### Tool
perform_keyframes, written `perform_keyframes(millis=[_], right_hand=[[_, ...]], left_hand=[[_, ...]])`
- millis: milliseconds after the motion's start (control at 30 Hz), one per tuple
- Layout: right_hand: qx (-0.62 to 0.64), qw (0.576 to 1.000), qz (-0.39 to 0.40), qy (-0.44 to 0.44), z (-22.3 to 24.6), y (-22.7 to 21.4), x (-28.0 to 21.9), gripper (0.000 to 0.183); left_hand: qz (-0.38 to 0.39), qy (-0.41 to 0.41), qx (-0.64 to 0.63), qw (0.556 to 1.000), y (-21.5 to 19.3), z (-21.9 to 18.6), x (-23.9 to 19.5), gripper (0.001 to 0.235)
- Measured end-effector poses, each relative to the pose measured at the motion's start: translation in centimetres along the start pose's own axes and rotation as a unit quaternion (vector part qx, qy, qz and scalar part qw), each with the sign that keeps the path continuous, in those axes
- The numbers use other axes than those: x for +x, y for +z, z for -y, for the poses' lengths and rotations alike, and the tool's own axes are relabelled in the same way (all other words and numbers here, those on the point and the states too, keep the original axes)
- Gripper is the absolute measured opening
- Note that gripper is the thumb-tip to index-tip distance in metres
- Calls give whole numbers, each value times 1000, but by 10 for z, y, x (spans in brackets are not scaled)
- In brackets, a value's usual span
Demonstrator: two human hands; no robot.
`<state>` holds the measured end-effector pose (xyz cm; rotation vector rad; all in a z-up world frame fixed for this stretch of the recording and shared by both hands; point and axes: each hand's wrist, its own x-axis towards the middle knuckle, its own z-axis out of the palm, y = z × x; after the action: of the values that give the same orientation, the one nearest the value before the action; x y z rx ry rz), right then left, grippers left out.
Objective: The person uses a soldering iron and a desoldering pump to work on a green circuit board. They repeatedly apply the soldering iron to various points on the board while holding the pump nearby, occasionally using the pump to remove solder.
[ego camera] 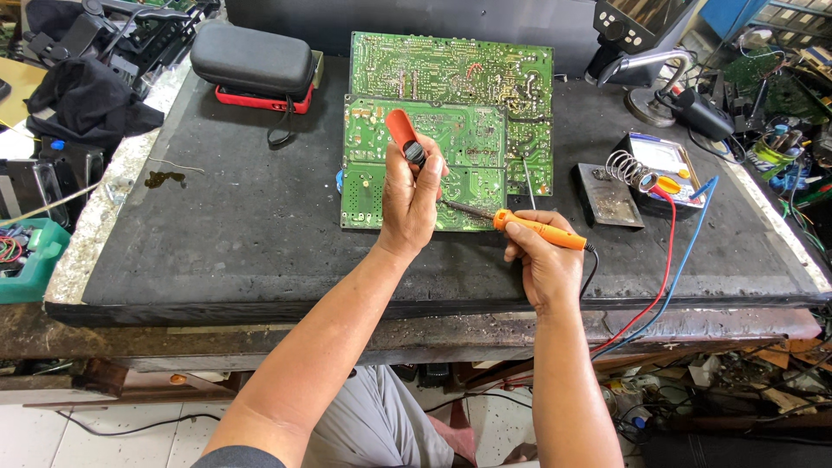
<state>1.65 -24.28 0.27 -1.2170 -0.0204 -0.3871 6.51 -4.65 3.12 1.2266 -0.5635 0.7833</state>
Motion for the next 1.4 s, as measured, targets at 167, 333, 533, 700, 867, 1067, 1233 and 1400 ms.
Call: perform_keyframes(millis=[167, 333, 533, 700, 867, 1067, 1233, 1400], right_hand=[[-9, 1000, 0, -7, 3, 3, -3, 29], [-21, 1000, -1, -18, 0, 1, -2, 30], [-38, 999, -7, -29, 0, 3, -4, 29], [-40, 998, -13, -41, 1, 6, -7, 29], [-49, 997, -20, -49, -1, 6, -6, 28], [-43, 998, -17, -51, -2, 5, -7, 28], [-33, 998, -15, -51, -4, 4, -5, 28], [-35, 998, -9, -42, -3, 5, -5, 29]], left_hand=[[3, 7, -3, 1000, 0, 4, 0, 19], [10, 16, -6, 1000, -1, 6, 1, 21], [16, 15, -23, 1000, -3, 10, 1, 24], [10, 8, -23, 1000, -4, 6, 3, 25], [10, 8, -26, 1000, -5, 7, 2, 24], [11, 6, -27, 1000, -8, 2, 2, 24], [10, 5, -36, 999, -8, 3, 3, 23], [6, 9, -34, 999, -8, 0, 3, 22]])
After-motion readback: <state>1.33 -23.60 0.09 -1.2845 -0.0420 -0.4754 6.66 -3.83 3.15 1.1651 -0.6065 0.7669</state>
